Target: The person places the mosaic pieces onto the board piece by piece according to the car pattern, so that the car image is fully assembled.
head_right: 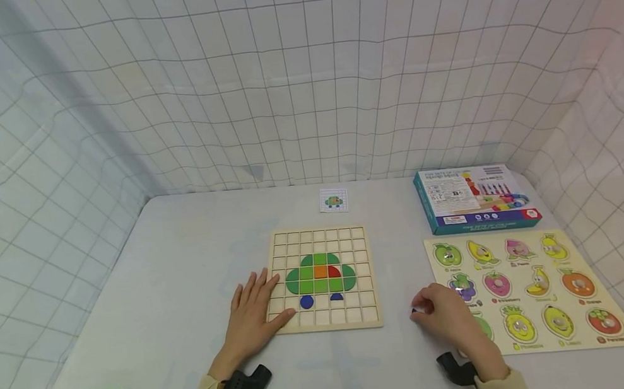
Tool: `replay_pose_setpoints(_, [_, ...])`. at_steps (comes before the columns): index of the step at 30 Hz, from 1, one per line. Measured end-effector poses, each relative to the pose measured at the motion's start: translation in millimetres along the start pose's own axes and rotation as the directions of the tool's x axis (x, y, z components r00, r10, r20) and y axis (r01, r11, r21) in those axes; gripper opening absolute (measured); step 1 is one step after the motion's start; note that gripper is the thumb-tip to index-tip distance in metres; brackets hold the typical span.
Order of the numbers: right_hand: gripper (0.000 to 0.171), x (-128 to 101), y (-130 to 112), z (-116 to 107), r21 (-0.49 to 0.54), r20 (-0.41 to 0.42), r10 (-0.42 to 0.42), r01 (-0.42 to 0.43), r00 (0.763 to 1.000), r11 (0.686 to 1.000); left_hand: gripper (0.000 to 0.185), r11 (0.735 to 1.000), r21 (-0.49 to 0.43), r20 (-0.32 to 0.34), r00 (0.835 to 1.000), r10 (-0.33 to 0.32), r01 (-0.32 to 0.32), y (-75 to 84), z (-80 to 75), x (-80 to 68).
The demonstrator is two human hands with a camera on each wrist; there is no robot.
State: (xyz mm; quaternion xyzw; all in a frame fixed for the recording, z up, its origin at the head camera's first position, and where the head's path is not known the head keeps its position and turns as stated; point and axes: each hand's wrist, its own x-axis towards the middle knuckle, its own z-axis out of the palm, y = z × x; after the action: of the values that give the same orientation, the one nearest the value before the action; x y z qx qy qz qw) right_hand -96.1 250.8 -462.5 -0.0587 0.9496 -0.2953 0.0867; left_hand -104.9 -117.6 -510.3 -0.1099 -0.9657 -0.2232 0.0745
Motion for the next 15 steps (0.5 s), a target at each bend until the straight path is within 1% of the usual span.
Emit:
replay_pose_setpoints(3, [0.012, -2.1, 0.7, -1.0, -0.027, 0.006, 0.028, -0.028, 1.0, 0.999, 0.077, 1.0, 0.0, 0.003, 1.0, 0.001, -0.001, 0.3, -0.6, -0.4])
replay_pose_setpoints(6, [0.012, -2.4, 1.6, -0.9, -0.034, 0.013, 0.026, -0.025, 1.0, 0.999, 0.077, 1.0, -0.003, 0.003, 1.0, 0.002, -0.002, 0.7, -1.4, -0.5])
replay_pose_setpoints(15, [0.014, 2.1, 0.7, 0.2, 0.014, 0.067, 0.004, -0.005, 0.998, 1.0, 0.076, 1.0, -0.017, 0.004, 1.0, 0.004, -0.004, 0.4, -0.7, 0.5])
